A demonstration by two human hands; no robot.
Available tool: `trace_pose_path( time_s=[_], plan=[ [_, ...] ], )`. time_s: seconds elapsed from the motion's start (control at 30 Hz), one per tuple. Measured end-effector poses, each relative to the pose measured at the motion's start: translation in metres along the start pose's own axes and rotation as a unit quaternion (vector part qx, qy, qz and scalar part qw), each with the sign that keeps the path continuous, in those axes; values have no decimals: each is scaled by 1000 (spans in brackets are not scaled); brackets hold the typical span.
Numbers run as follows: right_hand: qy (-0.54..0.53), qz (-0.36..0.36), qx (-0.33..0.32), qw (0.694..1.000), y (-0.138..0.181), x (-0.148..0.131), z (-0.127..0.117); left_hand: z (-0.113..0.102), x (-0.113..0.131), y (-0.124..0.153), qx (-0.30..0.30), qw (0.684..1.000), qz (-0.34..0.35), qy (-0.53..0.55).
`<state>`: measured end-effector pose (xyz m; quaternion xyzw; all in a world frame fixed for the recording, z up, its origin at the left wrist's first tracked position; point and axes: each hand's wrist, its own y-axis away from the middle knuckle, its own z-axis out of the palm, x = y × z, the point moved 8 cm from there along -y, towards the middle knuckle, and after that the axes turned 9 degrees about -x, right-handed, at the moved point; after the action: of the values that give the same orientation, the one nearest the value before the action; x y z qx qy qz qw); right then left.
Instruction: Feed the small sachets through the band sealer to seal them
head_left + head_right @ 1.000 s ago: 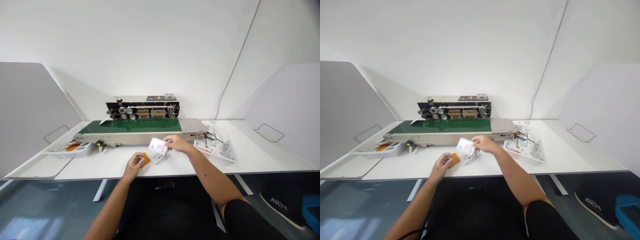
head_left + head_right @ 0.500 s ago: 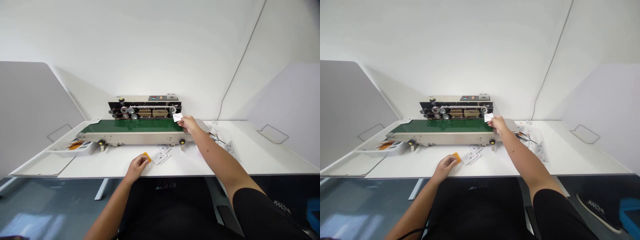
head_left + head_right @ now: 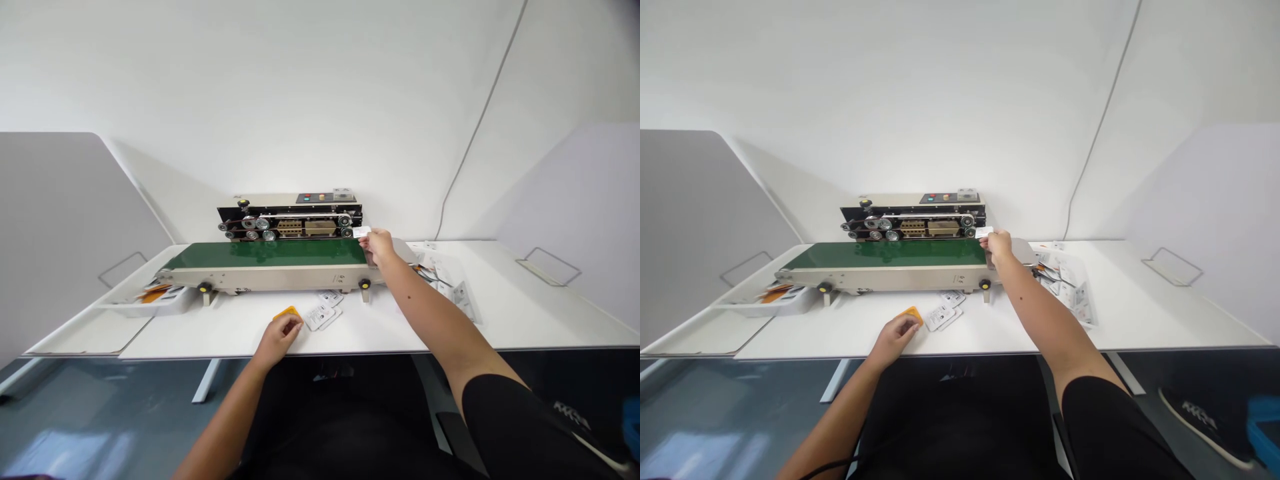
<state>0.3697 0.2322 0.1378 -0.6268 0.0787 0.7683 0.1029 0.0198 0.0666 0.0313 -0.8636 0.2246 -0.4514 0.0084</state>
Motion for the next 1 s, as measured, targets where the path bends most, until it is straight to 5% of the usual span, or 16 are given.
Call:
trace_pose_path(
  time_s=[0.2, 0.3, 0.37, 0.43, 0.57, 0.7, 1.0],
  plan=[
    [45, 50, -101, 993, 4, -3, 39, 2, 3, 0, -11, 999, 5, -37],
    [190, -74, -58, 977, 33, -20, 38, 1, 8, -1, -1, 996, 25, -81],
    [282, -187, -7, 941, 71, -23, 41, 1, 13, -3, 5, 990, 44, -130],
    [312, -231, -39, 921, 111, 1, 55, 5, 15, -6, 2, 982, 47, -182],
    [374, -277, -225, 856, 177, 82, 101, 20, 7, -10, -49, 970, 0, -238],
    [466, -271, -319, 780, 197, 140, 118, 24, 2, -11, -58, 977, 2, -203],
    [524, -236, -338, 745, 192, 157, 121, 6, -1, 0, 73, 991, 70, -83]
  ],
)
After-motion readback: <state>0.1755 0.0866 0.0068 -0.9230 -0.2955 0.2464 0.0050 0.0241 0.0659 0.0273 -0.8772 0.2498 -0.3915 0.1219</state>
